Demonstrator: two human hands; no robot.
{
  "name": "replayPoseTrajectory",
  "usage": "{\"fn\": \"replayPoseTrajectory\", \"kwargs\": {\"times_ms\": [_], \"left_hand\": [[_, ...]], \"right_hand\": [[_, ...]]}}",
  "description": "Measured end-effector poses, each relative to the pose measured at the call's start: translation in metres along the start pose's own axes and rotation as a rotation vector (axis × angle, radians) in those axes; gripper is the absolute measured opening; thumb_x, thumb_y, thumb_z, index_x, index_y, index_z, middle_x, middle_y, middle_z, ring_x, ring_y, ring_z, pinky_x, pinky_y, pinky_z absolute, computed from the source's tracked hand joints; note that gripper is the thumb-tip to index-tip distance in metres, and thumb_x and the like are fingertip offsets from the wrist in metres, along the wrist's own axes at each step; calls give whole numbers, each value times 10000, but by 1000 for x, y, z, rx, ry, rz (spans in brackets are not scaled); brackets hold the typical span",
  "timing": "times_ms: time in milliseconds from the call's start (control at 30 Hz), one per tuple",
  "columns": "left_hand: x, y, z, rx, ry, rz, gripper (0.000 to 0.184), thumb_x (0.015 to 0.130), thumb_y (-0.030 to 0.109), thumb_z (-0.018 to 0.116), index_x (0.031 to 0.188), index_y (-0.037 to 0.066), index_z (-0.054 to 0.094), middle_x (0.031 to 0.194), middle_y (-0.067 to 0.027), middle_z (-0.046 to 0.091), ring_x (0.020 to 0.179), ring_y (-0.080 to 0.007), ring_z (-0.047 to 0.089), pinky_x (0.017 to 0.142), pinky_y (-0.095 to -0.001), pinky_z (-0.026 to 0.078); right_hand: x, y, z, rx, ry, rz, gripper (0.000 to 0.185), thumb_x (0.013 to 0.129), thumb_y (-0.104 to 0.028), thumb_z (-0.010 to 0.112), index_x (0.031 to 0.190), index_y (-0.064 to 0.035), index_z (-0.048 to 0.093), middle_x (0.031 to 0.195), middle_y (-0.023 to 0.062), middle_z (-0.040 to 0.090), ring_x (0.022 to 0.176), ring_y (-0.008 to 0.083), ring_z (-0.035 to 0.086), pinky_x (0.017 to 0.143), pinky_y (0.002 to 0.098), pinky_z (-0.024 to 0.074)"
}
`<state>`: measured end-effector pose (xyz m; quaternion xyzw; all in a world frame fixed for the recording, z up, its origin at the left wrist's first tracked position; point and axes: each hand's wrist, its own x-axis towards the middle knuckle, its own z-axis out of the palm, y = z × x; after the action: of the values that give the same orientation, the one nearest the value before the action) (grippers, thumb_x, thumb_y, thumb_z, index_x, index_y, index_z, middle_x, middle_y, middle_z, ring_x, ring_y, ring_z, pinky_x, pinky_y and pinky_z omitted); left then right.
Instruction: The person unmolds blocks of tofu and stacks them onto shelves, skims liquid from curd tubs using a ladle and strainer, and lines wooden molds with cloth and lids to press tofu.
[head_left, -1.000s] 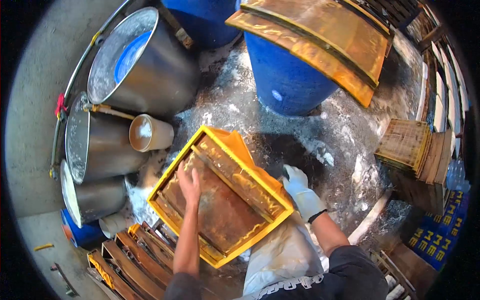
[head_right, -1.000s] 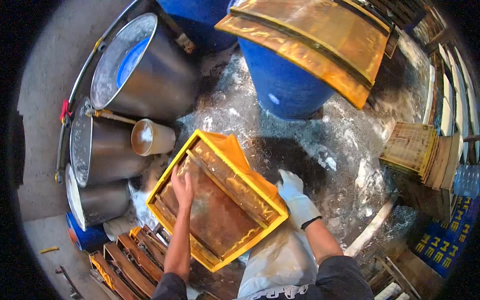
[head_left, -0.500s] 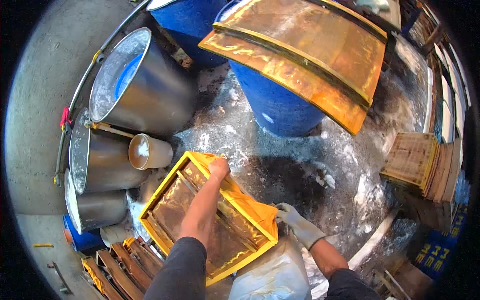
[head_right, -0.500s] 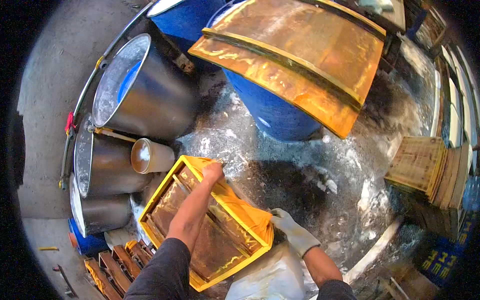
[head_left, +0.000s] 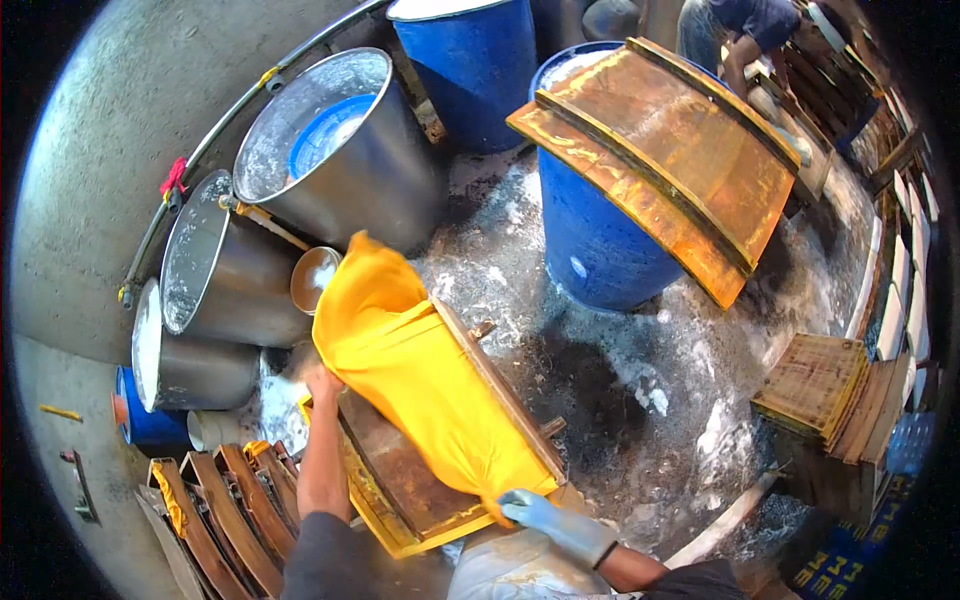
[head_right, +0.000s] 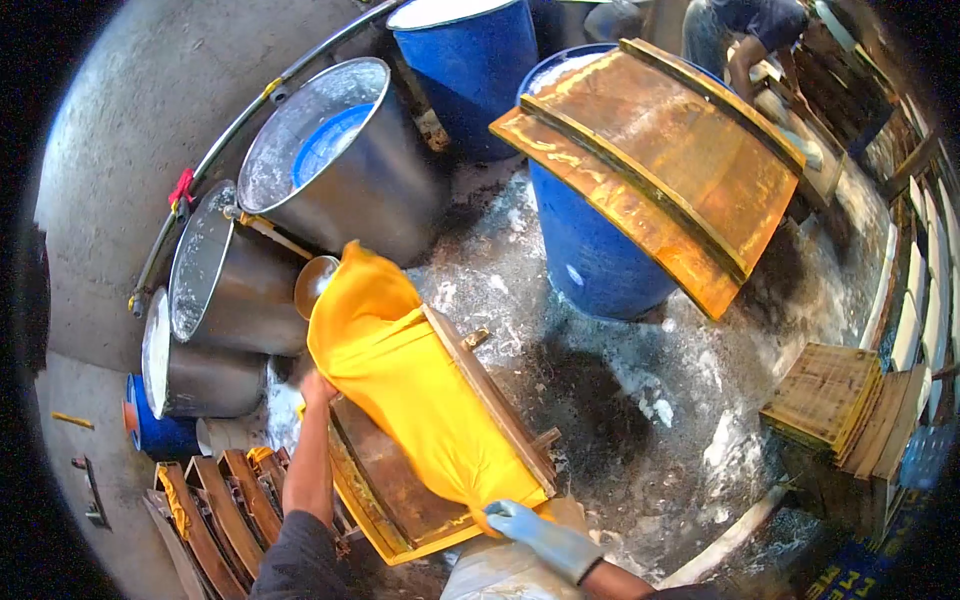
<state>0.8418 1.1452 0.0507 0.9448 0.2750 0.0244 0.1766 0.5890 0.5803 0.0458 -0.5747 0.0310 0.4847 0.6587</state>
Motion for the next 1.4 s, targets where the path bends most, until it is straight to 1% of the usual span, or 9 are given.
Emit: {"fn": "replayPoseTrajectory", "kwargs": {"times_ms": [67, 100, 133, 200, 267, 467, 900, 1133, 1400], "left_hand": [[-88, -64, -3, -1075, -26, -295, 204, 995, 235, 585, 839, 102, 585, 803, -91, 648, 582, -188, 591, 469, -387, 472], [-125, -85, -14, -745, 1, -591, 196, 996, 253, 595, 956, 62, 579, 822, -98, 652, 710, -246, 647, 572, -431, 523], [-171, -107, -20, -166, 162, -304, 363, 982, 314, 627, 1185, 16, 579, 1027, -140, 672, 953, -345, 672, 791, -498, 553], [-260, -118, -35, 255, 290, -339, 650, 945, 408, 691, 1403, -6, 487, 1292, -183, 599, 1180, -374, 593, 1008, -494, 480], [-310, -125, -42, 117, 122, -724, 861, 871, 474, 781, 1494, -5, 428, 1495, -189, 452, 1269, -356, 540, 1048, -449, 459], [-342, -168, -11, -1134, -573, -636, 562, 895, 296, 798, 1314, -32, 618, 1194, -110, 704, 1084, -201, 660, 947, -355, 514], [-333, -265, -57, -1344, -563, -801, 305, 890, 162, 781, 1145, 32, 676, 952, -54, 691, 817, -204, 673, 762, -355, 567], [-350, -229, -303, -809, -130, -738, 202, 886, 74, 753, 1061, -3, 686, 930, -51, 701, 823, -186, 678, 736, -334, 534], [-377, 21, -418, -63, 97, -536, 406, 908, 270, 732, 1093, -62, 589, 879, -84, 623, 797, -186, 584, 727, -334, 482]], "right_hand": [[8, -58, 6, -296, 144, -38, 353, 922, -222, 648, 1219, -32, 678, 1134, 148, 714, 1013, 258, 687, 899, 375, 532], [13, -97, 7, -575, 287, -74, 318, 908, -231, 667, 1171, -56, 705, 1077, 164, 727, 957, 289, 710, 861, 388, 548], [20, -130, 2, -591, 456, -191, 300, 890, -247, 670, 1131, -72, 706, 1044, 172, 718, 943, 322, 698, 835, 413, 550], [51, -140, -13, -770, 866, -474, 303, 837, -291, 698, 1062, -88, 701, 940, 161, 702, 894, 365, 682, 772, 481, 547], [67, -181, -23, -901, 930, -451, 474, 768, -335, 770, 1144, -64, 672, 983, 200, 692, 933, 401, 672, 813, 491, 547], [120, -186, 36, -1139, 915, 255, 1188, 632, -556, 910, 1532, -48, 323, 1416, 200, 534, 1247, 383, 588, 1024, 496, 507], [140, -88, 101, -956, 1061, 54, 1078, 613, -465, 955, 1437, 13, 451, 1412, 290, 527, 1303, 431, 538, 1086, 468, 452], [145, -89, 209, -627, 673, 126, 1100, 602, -497, 946, 1435, 24, 453, 1398, 304, 536, 1315, 427, 533, 1094, 469, 445], [226, -34, 243, 137, -23, 31, 834, 779, -321, 884, 1425, 15, 477, 1451, 225, 528, 1317, 304, 542, 1039, 402, 484]]}}
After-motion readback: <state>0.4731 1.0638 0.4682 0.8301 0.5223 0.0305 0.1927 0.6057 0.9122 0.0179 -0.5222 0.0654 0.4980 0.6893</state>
